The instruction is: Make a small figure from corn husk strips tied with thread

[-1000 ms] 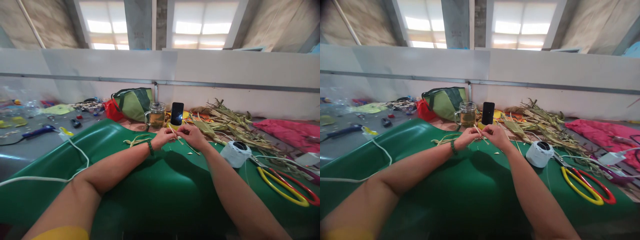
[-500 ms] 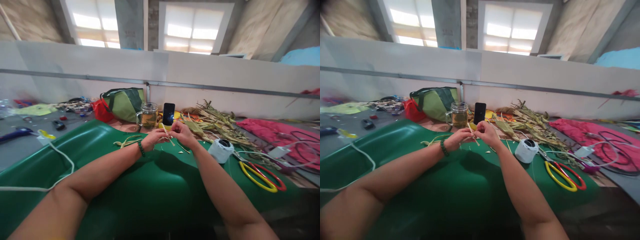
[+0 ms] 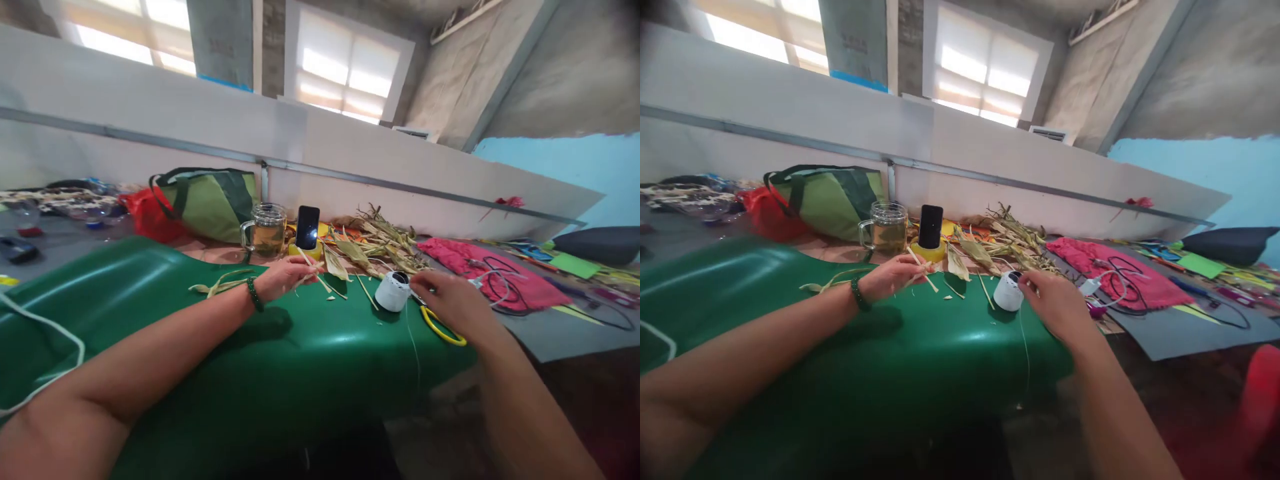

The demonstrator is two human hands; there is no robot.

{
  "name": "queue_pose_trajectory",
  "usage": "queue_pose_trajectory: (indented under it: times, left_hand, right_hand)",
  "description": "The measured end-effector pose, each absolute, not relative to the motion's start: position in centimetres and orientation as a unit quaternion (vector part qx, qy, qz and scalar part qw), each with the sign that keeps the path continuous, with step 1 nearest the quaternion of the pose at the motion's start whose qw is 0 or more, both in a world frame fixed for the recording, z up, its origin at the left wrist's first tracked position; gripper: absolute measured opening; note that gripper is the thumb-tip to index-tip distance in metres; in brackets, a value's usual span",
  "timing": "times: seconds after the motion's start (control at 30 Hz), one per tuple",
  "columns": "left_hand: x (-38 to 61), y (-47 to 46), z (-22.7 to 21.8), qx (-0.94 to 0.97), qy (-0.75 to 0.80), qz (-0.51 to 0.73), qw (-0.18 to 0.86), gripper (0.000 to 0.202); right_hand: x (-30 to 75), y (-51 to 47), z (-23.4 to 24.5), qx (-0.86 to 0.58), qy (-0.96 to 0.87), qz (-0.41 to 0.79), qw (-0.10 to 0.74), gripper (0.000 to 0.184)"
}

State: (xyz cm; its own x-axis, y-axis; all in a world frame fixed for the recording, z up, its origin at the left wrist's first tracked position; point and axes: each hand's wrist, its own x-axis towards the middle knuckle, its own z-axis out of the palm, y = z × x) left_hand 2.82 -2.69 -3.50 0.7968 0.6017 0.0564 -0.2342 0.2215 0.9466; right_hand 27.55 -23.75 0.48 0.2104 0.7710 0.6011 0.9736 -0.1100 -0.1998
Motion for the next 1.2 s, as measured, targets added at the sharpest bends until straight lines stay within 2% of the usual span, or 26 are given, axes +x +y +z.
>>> queue_pose_trajectory:
  times: [0.07, 0.17, 0.27, 0.43, 0.5, 0.57, 0.67, 0.77, 0.87, 1.0, 1.1, 1.2]
  left_hand:
    - [2.9, -3.2, -3.6, 0.583, 0.135, 0.24, 0.765, 0.021]
    - [3.0, -3.5, -3.9, 0.594, 0.125, 0.226, 0.761, 0.02]
    - [2.9, -3.6, -3.9, 0.58, 0.136, 0.226, 0.77, 0.02]
    - [2.7, -3.5, -3.6, 0.567, 0.126, 0.233, 0.78, 0.016]
    - [2.7, -3.3, -3.7, 0.57, 0.132, 0.234, 0.776, 0.016]
    - [2.5, -3.0, -3.6, 0.576, 0.13, 0.23, 0.773, 0.018]
    - [2.2, -2.7, -3.3, 0.576, 0.117, 0.234, 0.774, 0.021]
    - [1.9, -2.5, -2.7, 0.552, 0.091, 0.268, 0.784, 0.022]
    - [1.5, -2.1, -2.0, 0.518, 0.063, 0.32, 0.791, 0.023]
    - [0.8, -1.0, -1.2, 0.503, 0.061, 0.354, 0.786, 0.026]
    - [0.2, -0.2, -0.8, 0.522, 0.072, 0.34, 0.779, 0.02]
    - [-0.2, 0.8, -0.8, 0.528, 0.099, 0.338, 0.773, 0.013]
  right_hand:
    - [29.3, -25.0, -3.0, -0.76, -0.552, -0.16, 0.304, 0.024]
    - [29.7, -25.2, -7.4, -0.744, -0.541, 0.012, 0.391, 0.031]
    - [28.9, -24.1, -7.9, -0.706, -0.502, 0.112, 0.487, 0.032]
    - [30.3, -20.1, -0.1, -0.608, -0.419, 0.146, 0.659, 0.032]
    - [31.1, -17.8, 3.8, -0.537, -0.352, 0.13, 0.756, 0.033]
    - [31.0, -15.4, 7.0, -0.491, -0.294, 0.119, 0.812, 0.029]
    - [27.8, -12.4, 9.0, -0.479, -0.305, 0.184, 0.802, 0.028]
    - [22.5, -9.8, 7.7, -0.488, -0.386, 0.327, 0.711, 0.029]
    - [18.1, -7.5, 5.5, -0.492, -0.435, 0.393, 0.643, 0.031]
    - [16.2, -5.1, 3.9, -0.486, -0.49, 0.357, 0.63, 0.036]
    - [16.7, -3.9, 2.9, -0.487, -0.52, 0.277, 0.644, 0.039]
    - [17.6, -3.5, 1.3, -0.473, -0.502, 0.269, 0.672, 0.041]
